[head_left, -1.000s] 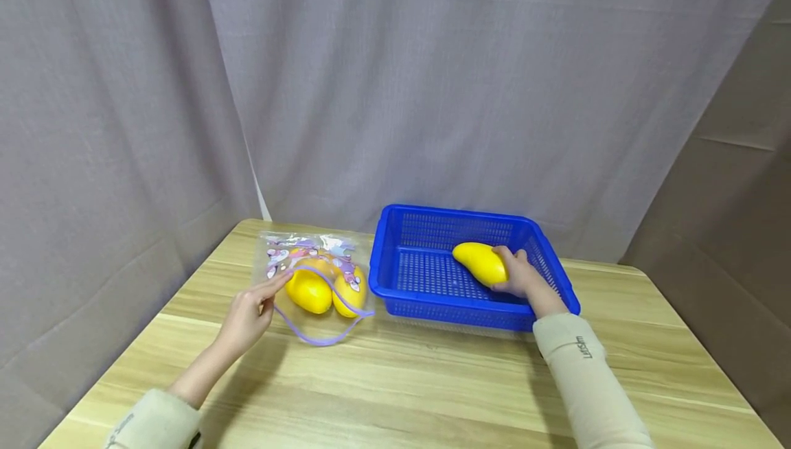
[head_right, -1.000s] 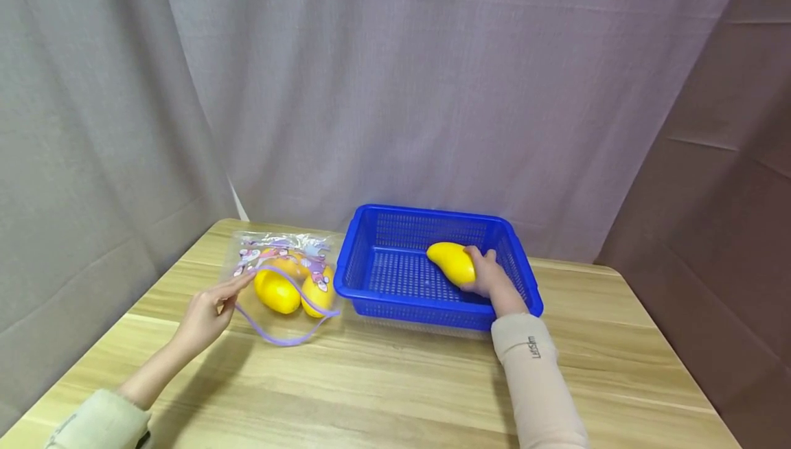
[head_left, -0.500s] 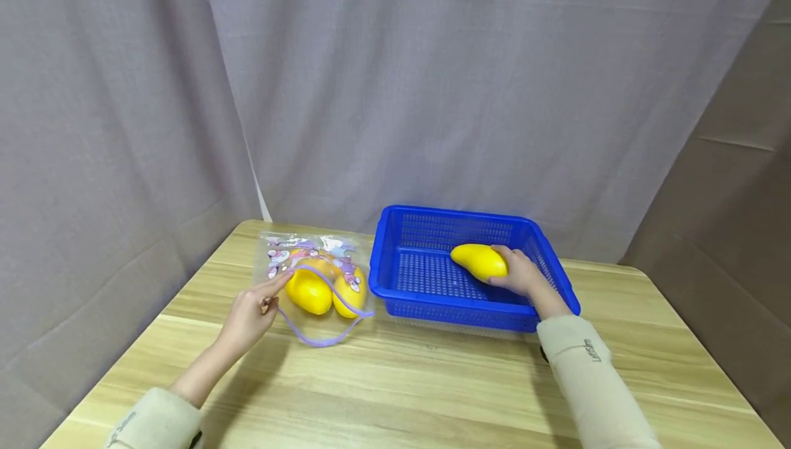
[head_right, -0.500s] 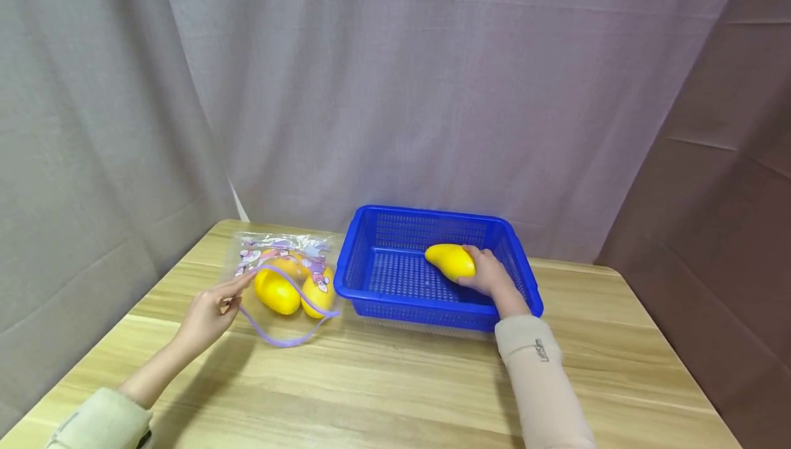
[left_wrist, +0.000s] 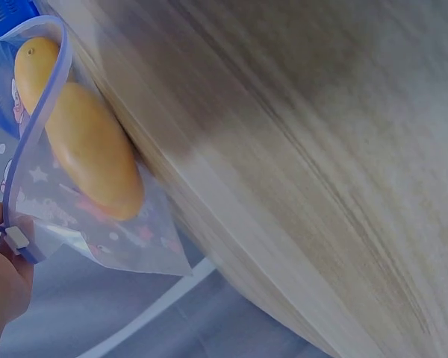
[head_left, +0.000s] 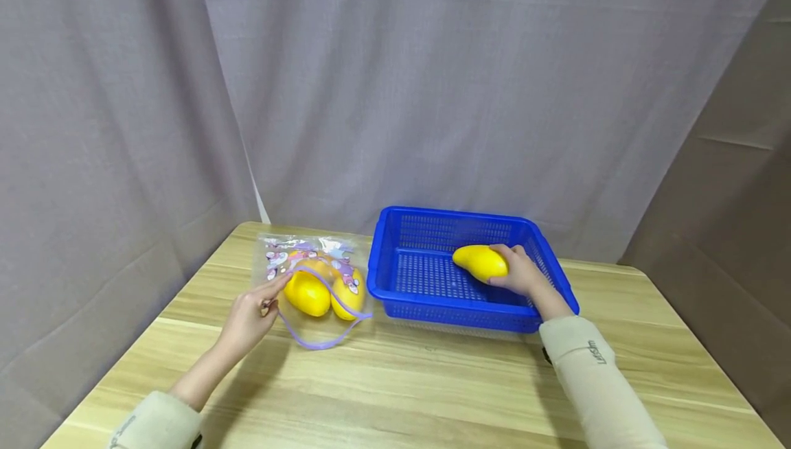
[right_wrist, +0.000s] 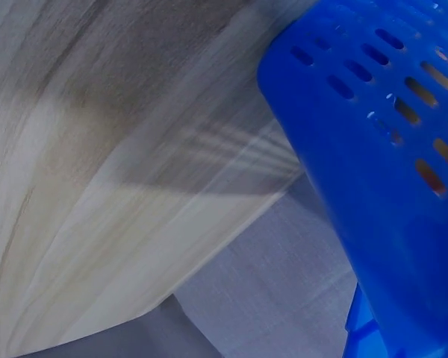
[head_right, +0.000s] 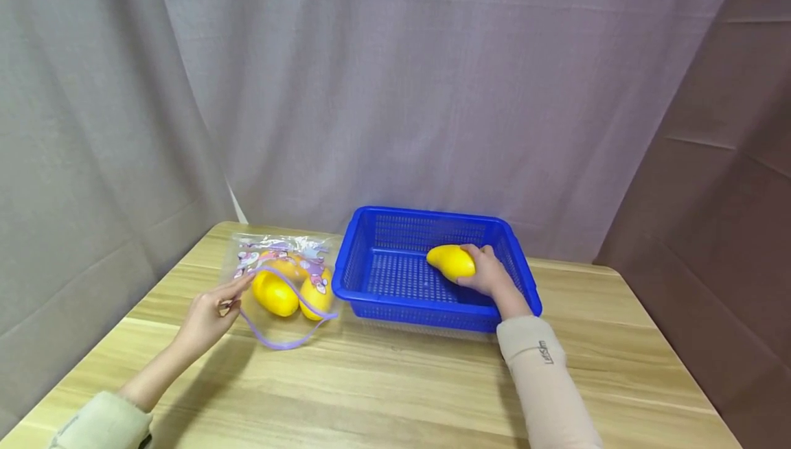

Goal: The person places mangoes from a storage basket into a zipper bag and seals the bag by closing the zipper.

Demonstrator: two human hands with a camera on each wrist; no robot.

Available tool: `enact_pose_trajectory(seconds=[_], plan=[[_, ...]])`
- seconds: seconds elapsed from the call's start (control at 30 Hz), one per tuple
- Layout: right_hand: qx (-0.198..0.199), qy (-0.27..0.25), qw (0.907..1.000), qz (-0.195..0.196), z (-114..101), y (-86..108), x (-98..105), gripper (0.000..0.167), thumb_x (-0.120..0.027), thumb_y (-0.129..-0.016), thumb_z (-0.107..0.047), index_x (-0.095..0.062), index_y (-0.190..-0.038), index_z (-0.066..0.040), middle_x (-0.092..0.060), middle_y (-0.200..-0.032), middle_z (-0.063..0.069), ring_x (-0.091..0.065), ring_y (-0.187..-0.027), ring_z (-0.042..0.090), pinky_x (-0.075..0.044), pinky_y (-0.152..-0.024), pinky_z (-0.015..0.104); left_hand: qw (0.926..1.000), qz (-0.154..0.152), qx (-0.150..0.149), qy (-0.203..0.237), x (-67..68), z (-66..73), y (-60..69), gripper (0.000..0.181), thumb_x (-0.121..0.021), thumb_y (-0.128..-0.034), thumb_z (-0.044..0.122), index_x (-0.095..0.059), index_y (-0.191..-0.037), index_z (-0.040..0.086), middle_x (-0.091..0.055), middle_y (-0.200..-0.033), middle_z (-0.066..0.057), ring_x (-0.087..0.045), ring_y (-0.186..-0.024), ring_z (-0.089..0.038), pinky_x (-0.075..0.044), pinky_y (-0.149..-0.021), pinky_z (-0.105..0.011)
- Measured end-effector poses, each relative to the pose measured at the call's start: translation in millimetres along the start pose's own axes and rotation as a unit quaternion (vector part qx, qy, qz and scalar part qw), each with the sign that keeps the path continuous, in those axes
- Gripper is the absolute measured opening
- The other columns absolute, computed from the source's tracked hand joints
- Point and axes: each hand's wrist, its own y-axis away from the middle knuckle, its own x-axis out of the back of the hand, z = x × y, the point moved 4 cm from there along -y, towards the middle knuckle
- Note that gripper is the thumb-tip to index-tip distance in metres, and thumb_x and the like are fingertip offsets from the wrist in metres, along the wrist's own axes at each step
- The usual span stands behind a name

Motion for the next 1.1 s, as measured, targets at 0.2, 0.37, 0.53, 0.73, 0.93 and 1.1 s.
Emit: enact_pose_trajectory(seconds=[0.2, 0.37, 0.53, 0.73, 0.93, 1.1], plan=[[-0.001, -0.013, 0.9999, -0.001, -3, 2.2, 2, 0.069, -0.072, -0.08, -0.024, -0.041, -0.137, -0.001, -0.047, -0.108, 0.028, -0.049, -0.091, 0.035, -0.047, -0.079, 0.054, 1.0, 0.0, -0.001, 0.008, 0.9, 0.9, 0.3, 0.057, -0.055, -0.0659, -0.028, -0.063, -0.117, -0.003, -0.065, -0.115, -0.022, -0.057, -0.069, -0.018, -0.04, -0.049, -0.016], [0.001, -0.017, 0.9998, 0.007, -8, 3.7, 6, 0.069, -0.071, -0.08, -0.025, -0.041, -0.137, 0.0, -0.046, -0.106, 0.027, -0.05, -0.088, 0.033, -0.048, -0.077, 0.051, 0.9999, 0.003, -0.001, 0.011, 0.3, 1.3, -0.9, 0.058, -0.054, -0.0652, -0.029, -0.063, -0.117, -0.004, -0.065, -0.115, -0.022, -0.056, -0.07, -0.019, -0.039, -0.048, -0.016], [0.006, -0.019, 0.9997, 0.015, -13, 6.0, 5, 0.069, -0.071, -0.08, -0.028, -0.042, -0.137, -0.001, -0.046, -0.104, 0.027, -0.05, -0.086, 0.032, -0.049, -0.074, 0.049, 0.9999, 0.007, -0.003, 0.011, -0.1, 1.6, 1.3, 0.059, -0.054, -0.0642, -0.029, -0.063, -0.117, -0.005, -0.065, -0.115, -0.021, -0.052, -0.065, -0.013, -0.038, -0.048, -0.015], [0.009, -0.019, 0.9994, 0.027, -16, 8.8, 4, 0.07, -0.072, -0.08, -0.029, -0.042, -0.137, -0.002, -0.046, -0.105, 0.026, -0.051, -0.085, 0.031, -0.05, -0.073, 0.048, 1.0, 0.004, 0.004, 0.008, -0.3, 1.6, 1.7, 0.058, -0.054, -0.0645, -0.028, -0.063, -0.116, -0.004, -0.065, -0.116, -0.021, -0.054, -0.066, -0.015, -0.039, -0.048, -0.015], [0.01, -0.021, 0.9991, 0.034, -20, 11.4, 6, 0.069, -0.072, -0.081, -0.028, -0.041, -0.138, -0.004, -0.046, -0.106, 0.025, -0.051, -0.086, 0.031, -0.05, -0.073, 0.047, 1.0, -0.003, 0.008, 0.002, -0.9, 2.2, -0.9, 0.057, -0.054, -0.0655, -0.027, -0.063, -0.117, -0.004, -0.065, -0.115, -0.022, -0.051, -0.063, -0.013, -0.039, -0.048, -0.016], [0.009, -0.038, 0.9985, 0.039, -24, 16.2, 6, 0.069, -0.071, -0.081, -0.031, -0.042, -0.137, -0.003, -0.049, -0.107, 0.026, -0.05, -0.088, 0.031, -0.049, -0.073, 0.045, 1.0, -0.001, 0.008, 0.003, -1.4, 2.4, 0.4, 0.056, -0.054, -0.0657, -0.027, -0.063, -0.116, -0.004, -0.065, -0.114, -0.022, -0.053, -0.064, -0.015, -0.04, -0.048, -0.016]])
